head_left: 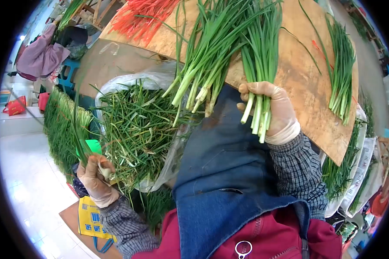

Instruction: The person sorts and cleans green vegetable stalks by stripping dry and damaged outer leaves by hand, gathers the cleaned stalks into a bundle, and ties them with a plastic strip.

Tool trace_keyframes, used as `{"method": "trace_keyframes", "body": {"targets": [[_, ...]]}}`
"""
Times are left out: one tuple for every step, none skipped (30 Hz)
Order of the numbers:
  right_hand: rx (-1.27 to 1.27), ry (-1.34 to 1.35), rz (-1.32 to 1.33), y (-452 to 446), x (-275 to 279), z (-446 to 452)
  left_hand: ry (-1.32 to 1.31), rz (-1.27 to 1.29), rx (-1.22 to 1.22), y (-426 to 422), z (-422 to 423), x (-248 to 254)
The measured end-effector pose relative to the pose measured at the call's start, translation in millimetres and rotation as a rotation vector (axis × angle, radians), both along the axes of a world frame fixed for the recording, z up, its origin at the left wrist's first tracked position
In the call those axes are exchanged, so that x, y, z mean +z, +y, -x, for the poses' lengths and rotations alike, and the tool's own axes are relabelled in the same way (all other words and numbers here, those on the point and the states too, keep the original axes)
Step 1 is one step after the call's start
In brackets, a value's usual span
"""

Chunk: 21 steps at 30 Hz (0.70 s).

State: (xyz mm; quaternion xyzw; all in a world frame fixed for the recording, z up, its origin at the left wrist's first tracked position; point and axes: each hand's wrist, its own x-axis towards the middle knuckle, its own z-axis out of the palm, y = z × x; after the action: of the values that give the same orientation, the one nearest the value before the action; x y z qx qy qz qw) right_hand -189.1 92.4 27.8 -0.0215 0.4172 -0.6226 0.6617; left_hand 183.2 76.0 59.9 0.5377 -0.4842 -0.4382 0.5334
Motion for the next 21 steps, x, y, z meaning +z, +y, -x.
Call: {"method": "trace_keyframes", "body": {"targets": [[0.0,-0.039,-0.016,2,3,1,-0.132,-0.141,0.033,1,-28,-8],[-0.01,-0.05,-0.016,2,6,0,-0.261,-0.282,0.067,2,-55,-19],[-0.019,-0.06,-0.014,1,8,-2,-0.725,-0.351,-0.028,3,-97,-52],[-0.031,-0.069,-0.01,0,11,-4,-1.188,-0.408,-0.129,2,-124,-76],[-0.035,-0.059,-0.049,-1,15,-6,-1.766,-0.564,-0.202,8,-101,-79],[0.003,-0.107,-0.014,-2,10,-4,-1.787,-0.571,-0.199,5,-42,-54],[0.043,-0.15,0.019,-2,1,1,-1.543,-0.232,-0.19,3,-38,-70],[0.087,-0.189,0.05,-3,-3,3,-1.219,-0.051,-0.22,0,9,-51],[0.077,-0.152,0.02,-4,2,0,-0.914,0.169,-0.258,-3,48,-38],[0.065,-0.146,0.028,-5,3,-3,-0.858,0.385,-0.319,-9,81,-26],[0.048,-0.144,0.039,-6,2,-6,-0.852,0.557,-0.345,-15,109,-19],[0.028,-0.143,0.051,-6,1,-8,-0.811,0.652,-0.362,-22,134,-19],[0.011,-0.248,0.068,-8,-1,-8,-0.853,0.793,-0.378,-32,156,-19],[0.02,-0.256,0.078,-9,-3,-8,-0.933,0.853,-0.37,-40,175,-21],[0.028,-0.263,0.086,-9,-5,-8,-1.088,0.787,-0.392,-45,191,-19],[0.036,-0.271,0.092,-9,-6,-7,-1.227,0.662,-0.405,-49,201,-22],[0.012,-0.259,0.095,-10,-3,-9,-1.283,0.67,-0.36,-56,209,-30],[0.009,-0.24,0.092,-10,-2,-9,-1.34,0.677,-0.314,-61,215,-38],[0.008,-0.221,0.089,-10,-1,-10,-1.18,0.698,-0.308,-65,217,-43],[0.007,-0.202,0.085,-11,-1,-11,-1.021,0.715,-0.301,-69,216,-46],[0.006,-0.146,0.07,-12,2,-13,-0.862,0.726,-0.293,-70,217,-42]]}}
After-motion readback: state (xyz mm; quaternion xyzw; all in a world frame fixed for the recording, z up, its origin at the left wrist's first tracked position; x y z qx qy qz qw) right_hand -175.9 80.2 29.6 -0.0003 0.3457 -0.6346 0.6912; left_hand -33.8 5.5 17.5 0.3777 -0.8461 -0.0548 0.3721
